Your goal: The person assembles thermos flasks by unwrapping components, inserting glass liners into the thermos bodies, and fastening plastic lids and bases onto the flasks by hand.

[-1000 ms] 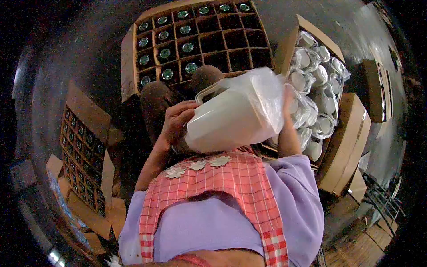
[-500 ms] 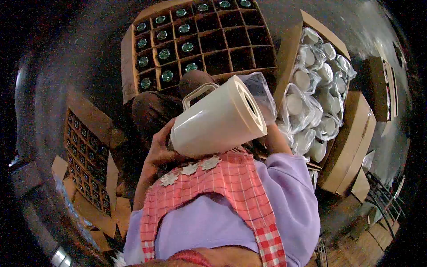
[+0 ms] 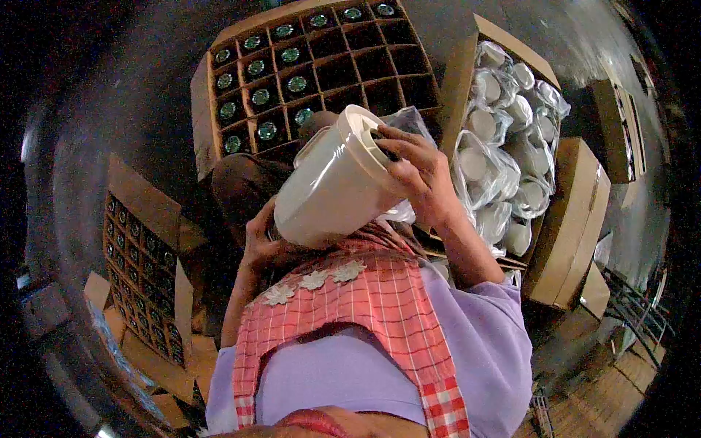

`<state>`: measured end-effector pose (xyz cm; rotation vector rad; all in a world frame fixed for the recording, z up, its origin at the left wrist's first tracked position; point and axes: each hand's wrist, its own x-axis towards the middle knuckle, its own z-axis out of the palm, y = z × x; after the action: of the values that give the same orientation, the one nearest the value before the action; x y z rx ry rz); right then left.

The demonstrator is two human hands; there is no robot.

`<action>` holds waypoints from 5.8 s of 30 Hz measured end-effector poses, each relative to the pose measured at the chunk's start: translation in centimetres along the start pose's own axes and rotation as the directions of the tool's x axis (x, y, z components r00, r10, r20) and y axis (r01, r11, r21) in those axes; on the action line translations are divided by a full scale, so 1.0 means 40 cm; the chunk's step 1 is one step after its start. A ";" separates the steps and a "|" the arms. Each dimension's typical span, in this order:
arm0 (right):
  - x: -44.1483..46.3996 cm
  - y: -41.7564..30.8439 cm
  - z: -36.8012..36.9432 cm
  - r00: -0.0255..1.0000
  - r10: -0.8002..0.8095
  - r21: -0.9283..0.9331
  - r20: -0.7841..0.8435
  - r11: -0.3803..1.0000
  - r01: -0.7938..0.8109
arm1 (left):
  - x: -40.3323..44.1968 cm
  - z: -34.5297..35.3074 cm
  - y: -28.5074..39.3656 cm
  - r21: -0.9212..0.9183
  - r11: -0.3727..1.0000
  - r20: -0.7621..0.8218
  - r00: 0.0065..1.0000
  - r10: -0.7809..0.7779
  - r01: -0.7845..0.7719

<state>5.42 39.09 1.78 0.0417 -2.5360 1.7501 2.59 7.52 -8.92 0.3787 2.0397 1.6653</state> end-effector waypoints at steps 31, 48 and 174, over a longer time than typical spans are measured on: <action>0.351 0.076 -0.019 0.942 0.298 0.431 0.153 0.837 -0.335 | 0.229 -0.123 0.181 0.275 0.833 -0.544 0.636 0.547 -0.481; 0.477 0.201 0.128 0.972 0.229 0.669 -0.057 0.731 -0.133 | 0.309 -0.227 0.101 0.175 0.906 -0.579 0.705 0.411 -0.385; 0.148 0.375 0.125 0.998 0.056 0.419 0.006 0.906 -0.053 | 0.102 -0.228 0.169 -0.659 0.746 -0.043 0.995 0.093 -0.098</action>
<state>-1.51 39.83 -13.61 -0.0160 -2.1230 2.2793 -6.18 3.39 -1.77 0.2216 1.3021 2.3113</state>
